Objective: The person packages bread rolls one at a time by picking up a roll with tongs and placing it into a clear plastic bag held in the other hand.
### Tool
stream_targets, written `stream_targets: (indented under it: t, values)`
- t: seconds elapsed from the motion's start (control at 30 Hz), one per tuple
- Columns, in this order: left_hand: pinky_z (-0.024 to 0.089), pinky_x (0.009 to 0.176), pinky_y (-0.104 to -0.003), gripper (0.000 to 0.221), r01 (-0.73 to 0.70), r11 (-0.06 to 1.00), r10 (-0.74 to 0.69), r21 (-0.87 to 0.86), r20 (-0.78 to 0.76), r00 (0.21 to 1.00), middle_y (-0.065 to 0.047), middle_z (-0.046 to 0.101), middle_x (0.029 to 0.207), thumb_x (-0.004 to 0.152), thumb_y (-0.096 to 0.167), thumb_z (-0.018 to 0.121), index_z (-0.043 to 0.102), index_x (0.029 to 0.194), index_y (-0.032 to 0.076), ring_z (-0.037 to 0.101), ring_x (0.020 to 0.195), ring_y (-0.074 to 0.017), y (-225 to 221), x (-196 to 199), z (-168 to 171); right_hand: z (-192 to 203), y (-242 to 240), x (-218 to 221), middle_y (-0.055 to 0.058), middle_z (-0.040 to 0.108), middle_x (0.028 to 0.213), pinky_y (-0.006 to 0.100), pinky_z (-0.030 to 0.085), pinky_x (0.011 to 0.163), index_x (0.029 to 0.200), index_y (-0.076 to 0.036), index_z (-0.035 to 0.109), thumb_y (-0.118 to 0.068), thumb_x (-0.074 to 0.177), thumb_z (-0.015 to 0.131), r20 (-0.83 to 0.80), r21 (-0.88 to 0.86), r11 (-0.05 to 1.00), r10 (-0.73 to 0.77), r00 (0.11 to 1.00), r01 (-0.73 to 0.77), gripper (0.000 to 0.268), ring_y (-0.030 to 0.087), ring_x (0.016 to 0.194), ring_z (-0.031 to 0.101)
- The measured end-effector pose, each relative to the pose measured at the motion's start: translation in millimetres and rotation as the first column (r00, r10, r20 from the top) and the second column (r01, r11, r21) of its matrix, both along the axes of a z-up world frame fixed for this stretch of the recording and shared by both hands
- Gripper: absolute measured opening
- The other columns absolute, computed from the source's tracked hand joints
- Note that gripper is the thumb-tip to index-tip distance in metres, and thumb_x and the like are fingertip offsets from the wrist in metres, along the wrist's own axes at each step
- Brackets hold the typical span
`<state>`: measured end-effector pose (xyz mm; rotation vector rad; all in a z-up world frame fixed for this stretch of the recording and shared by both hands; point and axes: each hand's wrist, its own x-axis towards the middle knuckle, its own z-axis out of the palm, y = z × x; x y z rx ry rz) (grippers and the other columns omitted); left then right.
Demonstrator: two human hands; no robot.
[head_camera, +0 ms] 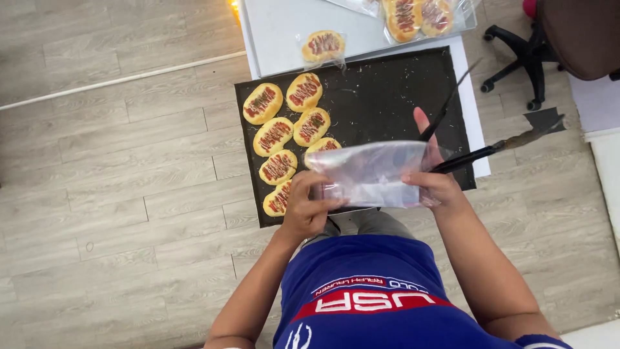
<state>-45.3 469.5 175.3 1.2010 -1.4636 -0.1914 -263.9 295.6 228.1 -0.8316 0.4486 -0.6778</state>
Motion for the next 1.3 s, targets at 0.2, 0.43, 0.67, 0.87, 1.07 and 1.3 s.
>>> stream_targets:
  t: [0.2,0.43,0.67,0.87,1.07,1.3]
  values:
    - [0.056,0.082,-0.044,0.016,-0.115,0.953,0.172,-0.281,0.186,0.967,-0.003,0.066,0.11,0.094,0.018,0.069,0.081,0.085,0.026,0.059,0.086,-0.0255,2.9,-2.8,11.1,11.3,-0.7,-3.5,0.007,0.053,0.085,0.031,0.051,0.084,0.167,-0.039,0.005,0.023,0.078,0.061,0.372,-0.138,0.985,0.153,0.916,-0.108,0.123,0.02,0.08,0.062]
    - [0.055,0.088,-0.053,0.041,-0.27,0.872,0.354,-0.409,0.145,0.924,-0.011,0.049,0.116,0.081,0.024,0.083,0.052,0.108,0.021,0.054,0.106,-0.0384,15.8,-2.3,-31.7,14.9,-1.0,-1.3,0.003,0.059,0.098,0.064,0.02,0.118,0.157,-0.05,0.031,-0.018,0.108,0.053,0.844,-0.122,0.881,0.334,0.42,-0.456,0.062,0.03,0.107,0.055]
    - [0.054,0.091,-0.056,0.019,-0.296,0.876,0.451,-0.38,0.43,0.782,-0.009,0.041,0.132,0.09,0.031,0.075,0.06,0.101,0.03,0.047,0.122,-0.0383,-12.5,-15.1,36.2,13.0,-7.7,-16.9,-0.008,0.062,0.092,0.047,0.039,0.107,0.15,-0.056,0.036,-0.009,0.097,0.068,0.86,-0.067,0.897,0.274,0.43,-0.438,0.078,0.014,0.097,0.059]
    - [0.048,0.085,-0.044,0.022,-0.333,0.831,0.534,-0.446,0.471,0.702,0.0,0.052,0.123,0.091,0.031,0.076,0.058,0.103,0.027,0.051,0.109,-0.0256,-4.4,0.0,-3.1,24.7,-15.1,-19.3,-0.008,0.058,0.079,0.029,0.051,0.085,0.144,-0.055,0.046,0.001,0.083,0.07,0.819,0.06,0.897,0.207,0.536,-0.438,0.086,0.013,0.085,0.055]
    - [0.04,0.082,-0.037,0.011,-0.457,0.802,0.595,-0.384,0.451,0.665,-0.001,0.054,0.122,0.096,0.039,0.075,0.07,0.089,0.032,0.049,0.106,-0.0234,-45.0,7.0,98.6,-19.6,-14.0,-42.1,0.012,0.068,0.126,0.053,0.04,0.116,0.159,-0.027,0.038,0.015,0.075,0.053,0.398,0.3,0.953,-0.087,0.913,-0.04,0.095,0.031,0.122,0.064]
    - [0.042,0.104,-0.042,0.049,-0.39,0.914,0.311,0.11,0.427,0.849,-0.014,0.051,0.151,0.098,0.054,0.054,0.062,0.137,0.025,0.054,0.135,-0.0341,-60.2,-19.6,55.0,-62.8,-30.5,-61.3,0.022,0.071,0.119,0.072,0.029,0.112,0.136,0.003,0.061,0.008,0.069,0.044,0.074,0.683,0.707,-0.319,0.945,0.185,0.07,0.044,0.113,0.068]
